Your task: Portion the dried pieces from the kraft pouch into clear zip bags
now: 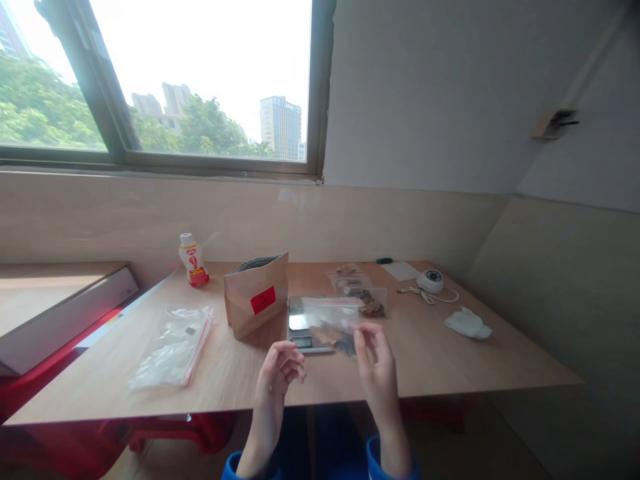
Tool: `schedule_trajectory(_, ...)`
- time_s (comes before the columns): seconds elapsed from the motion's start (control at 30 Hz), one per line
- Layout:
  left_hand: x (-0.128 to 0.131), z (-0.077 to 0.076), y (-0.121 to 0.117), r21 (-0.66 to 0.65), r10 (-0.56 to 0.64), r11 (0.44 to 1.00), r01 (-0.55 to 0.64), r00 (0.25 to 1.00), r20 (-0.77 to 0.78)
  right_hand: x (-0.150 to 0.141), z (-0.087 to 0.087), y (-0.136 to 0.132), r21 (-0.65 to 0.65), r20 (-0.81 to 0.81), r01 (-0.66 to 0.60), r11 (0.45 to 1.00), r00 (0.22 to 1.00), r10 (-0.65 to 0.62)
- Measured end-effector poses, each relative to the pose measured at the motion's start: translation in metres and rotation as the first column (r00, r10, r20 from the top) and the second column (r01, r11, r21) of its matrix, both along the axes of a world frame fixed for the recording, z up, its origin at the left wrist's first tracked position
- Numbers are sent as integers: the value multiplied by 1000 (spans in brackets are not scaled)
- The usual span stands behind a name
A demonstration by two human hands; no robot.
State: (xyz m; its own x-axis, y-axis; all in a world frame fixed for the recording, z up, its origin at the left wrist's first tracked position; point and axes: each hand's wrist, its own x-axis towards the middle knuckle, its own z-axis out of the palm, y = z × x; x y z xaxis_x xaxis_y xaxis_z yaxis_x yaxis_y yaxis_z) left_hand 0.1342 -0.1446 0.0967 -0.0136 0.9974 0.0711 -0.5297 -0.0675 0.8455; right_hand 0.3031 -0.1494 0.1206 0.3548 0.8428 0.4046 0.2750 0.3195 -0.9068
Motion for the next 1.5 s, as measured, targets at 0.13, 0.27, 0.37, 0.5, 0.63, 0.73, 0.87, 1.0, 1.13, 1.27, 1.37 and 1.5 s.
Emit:
schedule_trajectory(0.13,-1,3,2,-194,-133,966,169,973,187,-15,13,-14,-46,41,-394,918,918,396)
schedule_trajectory(0.27,-11,0,4,-347,-257,883,317,944,209,-20,21,-22,-122,60,-598,792,792,607)
schedule_trajectory(0.37,-10,-8,4,-354,-257,878,323,941,221,-23,21,-25,-167,54,-643,747,751,658)
schedule_trajectory(0.5,-7,-17,4,-384,-173,891,243,963,208,-17,22,-27,-204,80,-653,729,731,677)
schedule_trajectory(0.63,-12,-16,6,-289,-153,943,164,986,60,-8,22,-23,-253,106,-610,751,754,648)
schedule_trajectory(0.73,-12,-11,8,-153,-76,987,55,988,-134,-10,16,-14,-277,155,-506,817,816,557)
schedule_trajectory(0.87,-7,-8,6,-39,70,996,-85,954,-291,-22,2,-3,-198,224,-456,868,841,492)
schedule_trajectory(1.0,-2,-1,9,56,211,977,-207,876,-434,-33,-6,3,-113,275,-416,902,860,431)
schedule_trajectory(1.13,0,16,17,222,255,963,-153,781,-570,-36,-9,8,-43,284,-320,947,905,318)
schedule_trajectory(1.27,5,31,24,274,229,960,-55,716,-660,-37,-12,13,-8,282,-243,970,930,236)
schedule_trajectory(1.37,6,28,25,280,262,956,-87,680,-685,-39,-15,15,-22,255,-234,972,939,232)
schedule_trajectory(1.5,5,9,23,243,294,954,-173,690,-661,-39,-19,14,-98,223,-281,955,929,296)
